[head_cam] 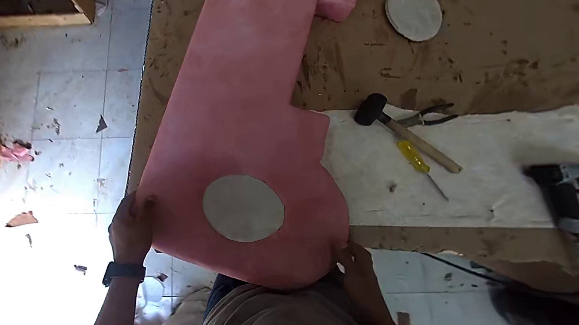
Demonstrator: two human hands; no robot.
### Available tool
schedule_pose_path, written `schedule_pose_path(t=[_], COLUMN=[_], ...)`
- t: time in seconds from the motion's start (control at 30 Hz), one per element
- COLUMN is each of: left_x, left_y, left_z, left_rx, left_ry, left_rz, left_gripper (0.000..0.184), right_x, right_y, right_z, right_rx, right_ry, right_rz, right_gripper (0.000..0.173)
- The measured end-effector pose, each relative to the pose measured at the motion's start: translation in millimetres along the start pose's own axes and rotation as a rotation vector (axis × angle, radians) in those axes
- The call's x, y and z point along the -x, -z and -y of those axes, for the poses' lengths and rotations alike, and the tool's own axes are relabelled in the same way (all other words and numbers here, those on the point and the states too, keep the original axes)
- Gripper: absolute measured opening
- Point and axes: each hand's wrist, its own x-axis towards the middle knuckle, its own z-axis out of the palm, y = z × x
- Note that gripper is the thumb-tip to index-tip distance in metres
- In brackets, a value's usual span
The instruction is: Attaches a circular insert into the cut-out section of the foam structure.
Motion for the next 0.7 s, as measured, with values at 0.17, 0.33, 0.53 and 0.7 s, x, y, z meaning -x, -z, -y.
schedule_pose_path(t=[0.17,0.33,0.53,0.7], left_x=[27.4,79.5,131.8,185.6], left_y=[3.5,22.2,-31.6,-38.6], left_z=[-10.4,-40.9,-73.0,-155.9], left_rx=[-0.049,-0.090,0.303,1.274], left_ry=[-0.053,-0.227,-0.337,-0.445], left_rz=[0.092,0.083,0.537,0.682], left_gripper=[0.055,0.051,0.057,0.076], right_x=[19.2,41.5,121.1,209.1], right_y=[6.8,90.6,180.6,67.4], right_z=[14.1,73.2,230.3,296.9], right_rx=[-0.423,-0.523,-0.337,0.006], right_ry=[-0.148,0.141,0.763,1.140], right_rz=[-0.085,-0.211,-0.363,-0.325], right_gripper=[0.060,0.049,0.063,0.072])
